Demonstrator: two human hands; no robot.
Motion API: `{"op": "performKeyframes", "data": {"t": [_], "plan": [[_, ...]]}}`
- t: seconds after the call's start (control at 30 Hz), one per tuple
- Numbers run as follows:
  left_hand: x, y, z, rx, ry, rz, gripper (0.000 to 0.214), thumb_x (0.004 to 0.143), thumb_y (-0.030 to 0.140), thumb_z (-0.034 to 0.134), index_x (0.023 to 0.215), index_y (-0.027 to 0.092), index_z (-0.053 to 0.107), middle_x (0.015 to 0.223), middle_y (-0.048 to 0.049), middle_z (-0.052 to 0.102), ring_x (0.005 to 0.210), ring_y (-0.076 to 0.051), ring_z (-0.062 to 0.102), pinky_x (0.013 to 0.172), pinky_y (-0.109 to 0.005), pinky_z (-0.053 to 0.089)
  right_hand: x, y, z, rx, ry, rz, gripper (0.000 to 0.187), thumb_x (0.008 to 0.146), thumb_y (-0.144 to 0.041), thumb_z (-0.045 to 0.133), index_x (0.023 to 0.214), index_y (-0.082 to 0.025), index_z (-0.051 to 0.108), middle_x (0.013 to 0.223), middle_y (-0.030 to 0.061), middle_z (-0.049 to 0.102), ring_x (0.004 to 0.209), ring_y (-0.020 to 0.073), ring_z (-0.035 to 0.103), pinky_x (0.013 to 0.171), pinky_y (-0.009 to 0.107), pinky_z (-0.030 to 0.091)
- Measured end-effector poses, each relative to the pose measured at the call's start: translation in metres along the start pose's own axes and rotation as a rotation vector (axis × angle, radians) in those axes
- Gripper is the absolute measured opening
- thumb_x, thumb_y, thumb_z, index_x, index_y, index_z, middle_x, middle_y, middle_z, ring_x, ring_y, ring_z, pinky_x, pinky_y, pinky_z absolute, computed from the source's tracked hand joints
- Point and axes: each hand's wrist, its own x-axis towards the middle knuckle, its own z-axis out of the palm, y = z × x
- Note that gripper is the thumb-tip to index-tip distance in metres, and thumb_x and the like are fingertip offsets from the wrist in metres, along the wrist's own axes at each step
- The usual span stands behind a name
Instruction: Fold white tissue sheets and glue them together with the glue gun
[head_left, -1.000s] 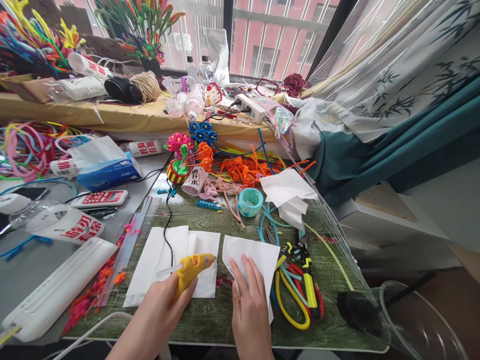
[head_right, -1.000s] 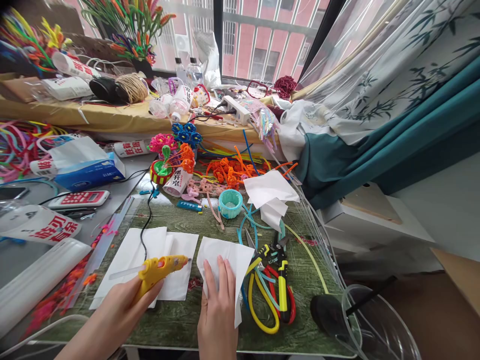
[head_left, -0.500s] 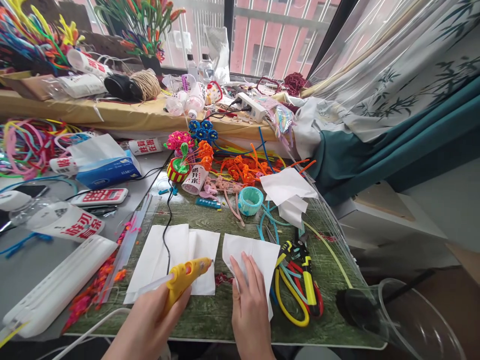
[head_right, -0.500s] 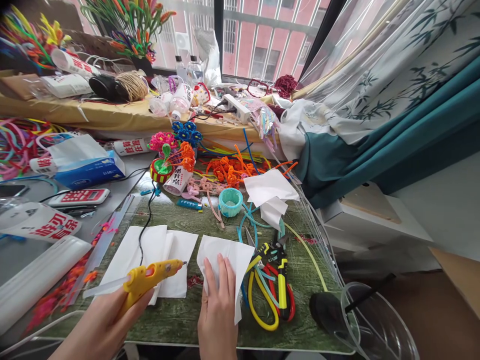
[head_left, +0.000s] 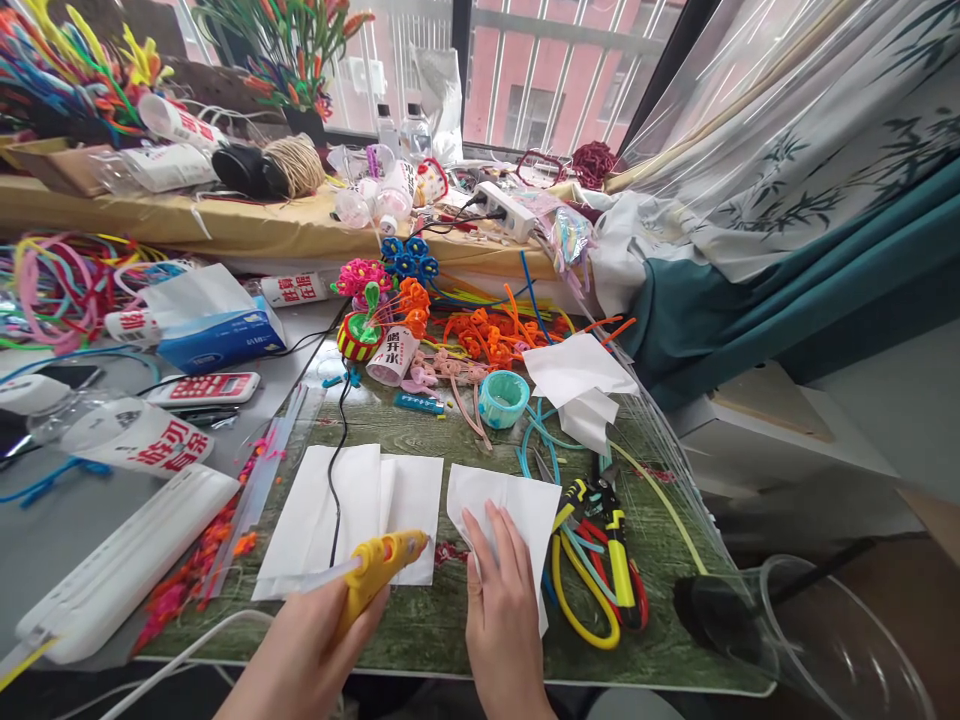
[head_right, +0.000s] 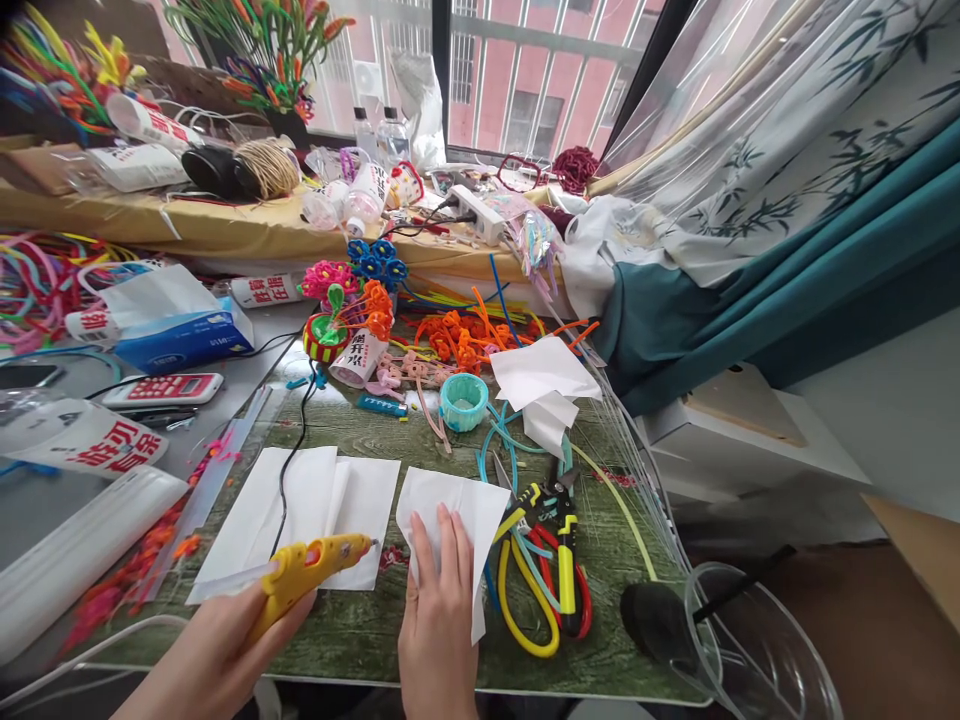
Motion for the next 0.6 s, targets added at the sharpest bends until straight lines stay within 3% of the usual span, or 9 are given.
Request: {"op": "performKeyframes", "data": {"t": [0.1, 0.23, 0.6], "plan": [[-0.006, -0.007, 0.001, 0.002, -0.049, -0.027, 0.029, 0.089, 0.045, 0.050, 0.087, 0.025, 0.071, 0.069, 0.0015, 0.072, 0.059, -0.014, 0.067, 0.055, -0.018, 0.052, 0.000, -0.001, -0.001, 0.005, 0.005, 0.001, 0.043, 0.106, -0.026, 0.033, 0.146, -0.033, 0.047, 0.154, 0.0036, 0.044, 0.143, 0.0250, 0.039, 0.107, 0.047, 0.046], [-0.012, -0.012, 0.004, -0.010, -0.052, -0.051, 0.030, 0.090, 0.046, 0.051, 0.084, 0.026, 0.073, 0.070, 0.0011, 0.073, 0.060, -0.014, 0.067, 0.055, -0.017, 0.052, 0.000, -0.001, -0.001, 0.000, -0.001, 0.000, 0.044, 0.106, -0.025, 0.032, 0.146, -0.033, 0.046, 0.154, 0.0036, 0.044, 0.143, 0.0247, 0.038, 0.107, 0.048, 0.046], [-0.012, 0.008, -0.010, -0.002, -0.107, -0.029, 0.029, 0.087, 0.041, 0.051, 0.072, 0.025, 0.069, 0.062, 0.0034, 0.072, 0.052, -0.011, 0.063, 0.052, -0.013, 0.049, -0.002, 0.002, 0.000, 0.005, -0.022, 0.009, 0.044, 0.105, -0.024, 0.032, 0.147, -0.033, 0.045, 0.155, 0.0030, 0.042, 0.145, 0.0242, 0.035, 0.108, 0.049, 0.045]]}}
